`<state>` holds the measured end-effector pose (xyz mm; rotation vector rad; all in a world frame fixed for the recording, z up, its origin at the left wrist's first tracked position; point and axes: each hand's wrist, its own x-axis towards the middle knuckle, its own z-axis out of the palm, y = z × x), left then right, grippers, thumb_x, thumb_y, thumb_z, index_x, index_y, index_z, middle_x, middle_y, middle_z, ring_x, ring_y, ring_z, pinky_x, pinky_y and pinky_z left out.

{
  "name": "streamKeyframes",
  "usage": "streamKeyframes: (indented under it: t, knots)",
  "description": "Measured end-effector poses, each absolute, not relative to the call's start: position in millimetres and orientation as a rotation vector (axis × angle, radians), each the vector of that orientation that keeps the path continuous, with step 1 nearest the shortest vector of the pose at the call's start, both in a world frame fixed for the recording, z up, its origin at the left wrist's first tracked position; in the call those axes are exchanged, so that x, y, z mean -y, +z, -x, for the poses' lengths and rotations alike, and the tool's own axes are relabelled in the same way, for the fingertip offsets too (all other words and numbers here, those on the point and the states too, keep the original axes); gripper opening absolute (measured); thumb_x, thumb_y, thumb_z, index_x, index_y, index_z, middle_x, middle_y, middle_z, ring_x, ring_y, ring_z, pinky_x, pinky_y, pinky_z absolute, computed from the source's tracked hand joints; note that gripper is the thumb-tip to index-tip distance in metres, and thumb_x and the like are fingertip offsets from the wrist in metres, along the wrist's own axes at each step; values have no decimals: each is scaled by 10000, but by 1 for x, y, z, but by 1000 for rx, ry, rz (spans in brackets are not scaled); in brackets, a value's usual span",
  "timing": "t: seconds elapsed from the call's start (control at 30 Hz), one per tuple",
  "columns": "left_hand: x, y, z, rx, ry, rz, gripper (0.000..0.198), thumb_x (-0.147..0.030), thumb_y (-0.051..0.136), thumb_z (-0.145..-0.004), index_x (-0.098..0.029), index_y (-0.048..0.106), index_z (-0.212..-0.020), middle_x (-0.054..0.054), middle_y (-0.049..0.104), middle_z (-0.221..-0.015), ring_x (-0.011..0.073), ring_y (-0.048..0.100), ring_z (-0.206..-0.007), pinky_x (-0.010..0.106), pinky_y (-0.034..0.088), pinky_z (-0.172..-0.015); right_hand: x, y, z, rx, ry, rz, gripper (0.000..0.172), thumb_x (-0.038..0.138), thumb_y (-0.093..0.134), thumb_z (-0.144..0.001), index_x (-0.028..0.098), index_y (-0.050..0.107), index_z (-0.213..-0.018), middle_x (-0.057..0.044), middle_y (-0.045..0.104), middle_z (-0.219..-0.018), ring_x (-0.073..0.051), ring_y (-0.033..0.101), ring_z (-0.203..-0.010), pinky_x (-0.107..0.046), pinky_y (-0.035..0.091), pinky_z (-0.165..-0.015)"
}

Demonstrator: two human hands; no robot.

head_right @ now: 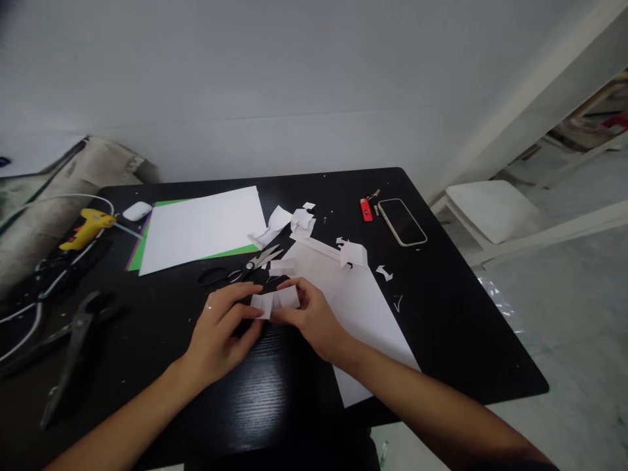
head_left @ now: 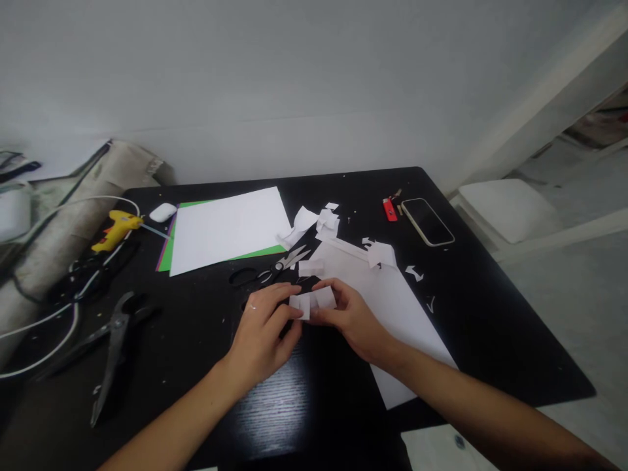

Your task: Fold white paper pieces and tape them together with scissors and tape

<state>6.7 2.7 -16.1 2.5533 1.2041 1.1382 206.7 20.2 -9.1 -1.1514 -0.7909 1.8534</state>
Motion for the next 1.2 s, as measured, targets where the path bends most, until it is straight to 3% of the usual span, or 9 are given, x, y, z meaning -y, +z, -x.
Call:
streamKeyframes:
  t: [0.1,0.23,0.4,0.83,1.2]
  knots:
    - [-7,-16,-4,-1121,1040,-2545,159,-93,667,-934,-196,628,-1049,152,684,-1366,304,615,-1335,500,527,-1077,-22,-10,-208,740,1881,1122,457,189,905,-621,227,663,-1008,44,713,-819,-157,656,-761,-336,553,-814]
    - [-11,-18,2,-1086,1014,-2511,245,-142,688,-957,-199,637,-1191,131,725,-1310,259,675,-1259,459,563,-1063,-22,-13,-209,726,1902,1093,415,188,914,-610,215,681,-952,34,716,-830,-163,662,-809,-337,546,-849]
    - [-13,-20,5,-1063,1000,-2472,267,-202,719,-958,-207,651,-1217,132,732,-1300,252,704,-1215,440,600,-1018,-20,-14,-210,755,1909,1097,374,240,917,-647,211,687,-941,32,704,-829,-169,662,-813,-359,542,-880]
    - [-9,-21,1,-1024,938,-2439,304,-199,680,-988,-202,600,-1281,118,740,-1280,224,699,-1191,411,574,-1026,-22,-10,-213,1113,1703,1270,400,412,915,-685,211,659,-919,28,682,-769,-165,597,-713,-296,464,-682]
    - [-12,-25,-5,-1076,802,-2274,322,-257,718,-949,-217,610,-1249,109,730,-1268,263,690,-1161,408,552,-1008,-27,-20,-215,1438,1455,1380,304,456,823,-740,212,704,-875,-17,699,-765,-191,591,-640,-317,478,-610]
